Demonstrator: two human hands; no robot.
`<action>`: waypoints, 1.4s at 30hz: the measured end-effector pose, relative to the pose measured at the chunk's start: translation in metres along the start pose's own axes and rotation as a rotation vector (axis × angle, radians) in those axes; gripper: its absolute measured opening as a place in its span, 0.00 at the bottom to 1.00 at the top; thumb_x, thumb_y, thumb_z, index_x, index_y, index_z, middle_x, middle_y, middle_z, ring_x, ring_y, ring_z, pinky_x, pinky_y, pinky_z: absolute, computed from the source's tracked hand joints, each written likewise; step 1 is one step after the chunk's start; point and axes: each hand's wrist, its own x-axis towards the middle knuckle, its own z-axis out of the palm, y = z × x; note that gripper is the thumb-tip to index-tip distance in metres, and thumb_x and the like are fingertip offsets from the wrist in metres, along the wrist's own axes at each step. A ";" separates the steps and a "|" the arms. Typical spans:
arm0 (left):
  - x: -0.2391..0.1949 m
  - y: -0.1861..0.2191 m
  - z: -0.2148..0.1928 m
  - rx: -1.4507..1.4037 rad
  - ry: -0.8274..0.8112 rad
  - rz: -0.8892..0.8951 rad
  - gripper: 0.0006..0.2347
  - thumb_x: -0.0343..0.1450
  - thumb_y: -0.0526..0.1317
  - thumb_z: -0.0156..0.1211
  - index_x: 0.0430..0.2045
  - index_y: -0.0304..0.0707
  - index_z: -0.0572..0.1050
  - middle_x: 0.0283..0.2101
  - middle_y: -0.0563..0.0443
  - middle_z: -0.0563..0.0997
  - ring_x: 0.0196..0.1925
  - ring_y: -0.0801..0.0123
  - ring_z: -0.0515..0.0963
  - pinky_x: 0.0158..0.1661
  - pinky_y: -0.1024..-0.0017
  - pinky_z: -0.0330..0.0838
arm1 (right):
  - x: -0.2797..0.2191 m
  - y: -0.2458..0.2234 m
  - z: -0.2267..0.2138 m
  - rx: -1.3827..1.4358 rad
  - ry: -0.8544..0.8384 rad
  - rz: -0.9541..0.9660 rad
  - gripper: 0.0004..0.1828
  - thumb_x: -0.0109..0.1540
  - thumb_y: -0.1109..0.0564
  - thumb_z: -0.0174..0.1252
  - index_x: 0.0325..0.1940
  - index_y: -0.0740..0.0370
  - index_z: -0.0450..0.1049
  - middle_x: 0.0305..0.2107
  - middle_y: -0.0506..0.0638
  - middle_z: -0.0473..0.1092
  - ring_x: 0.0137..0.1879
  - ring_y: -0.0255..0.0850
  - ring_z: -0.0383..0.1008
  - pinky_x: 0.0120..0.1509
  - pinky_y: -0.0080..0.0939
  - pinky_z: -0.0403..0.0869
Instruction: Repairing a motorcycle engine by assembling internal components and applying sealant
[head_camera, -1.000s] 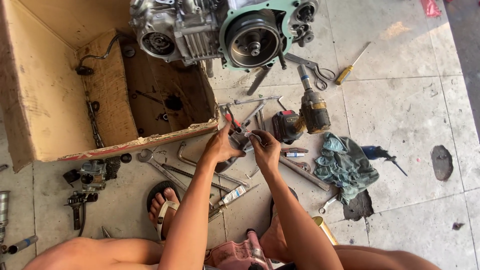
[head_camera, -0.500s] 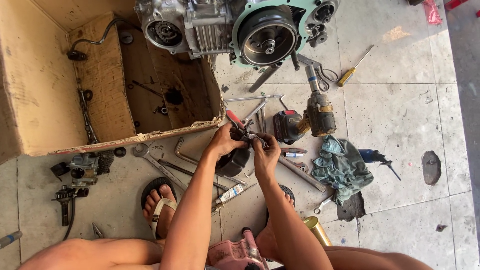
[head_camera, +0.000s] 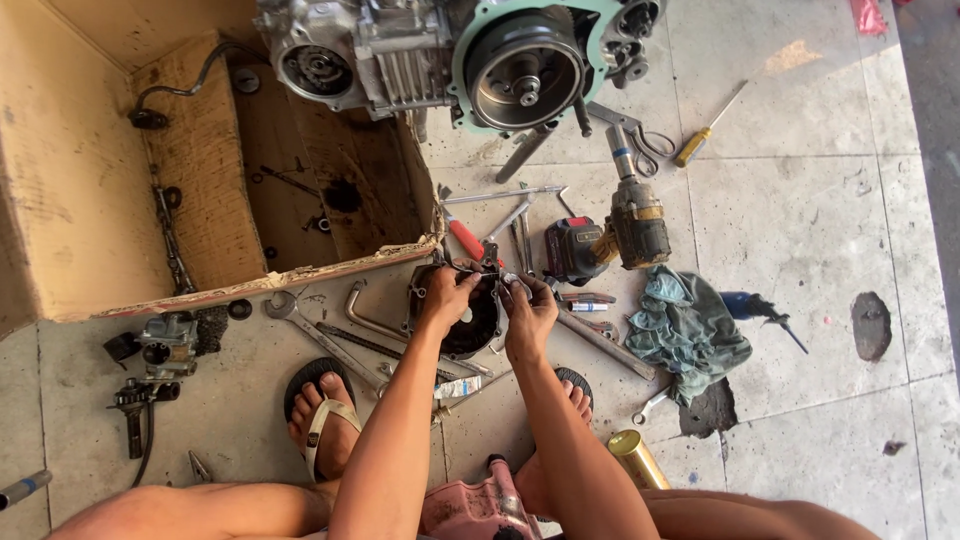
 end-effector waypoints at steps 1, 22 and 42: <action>-0.001 0.000 0.002 0.002 -0.005 -0.002 0.06 0.71 0.40 0.62 0.38 0.53 0.84 0.40 0.51 0.86 0.51 0.59 0.83 0.53 0.61 0.74 | 0.001 -0.002 0.000 0.000 0.005 0.001 0.09 0.61 0.69 0.63 0.45 0.70 0.74 0.37 0.58 0.74 0.40 0.45 0.79 0.49 0.51 0.84; -0.008 0.019 0.009 -0.110 0.100 -0.046 0.04 0.71 0.35 0.62 0.34 0.41 0.82 0.31 0.49 0.84 0.33 0.69 0.80 0.38 0.71 0.75 | 0.024 -0.031 -0.002 -0.661 -0.171 0.017 0.10 0.51 0.62 0.66 0.36 0.56 0.85 0.24 0.53 0.78 0.31 0.37 0.79 0.37 0.42 0.79; -0.002 0.009 0.012 -0.281 0.124 -0.152 0.06 0.71 0.31 0.60 0.40 0.32 0.78 0.40 0.37 0.84 0.40 0.63 0.85 0.40 0.70 0.81 | 0.020 -0.010 -0.010 -0.135 0.004 0.355 0.12 0.63 0.58 0.60 0.51 0.62 0.73 0.40 0.48 0.74 0.43 0.37 0.79 0.48 0.37 0.78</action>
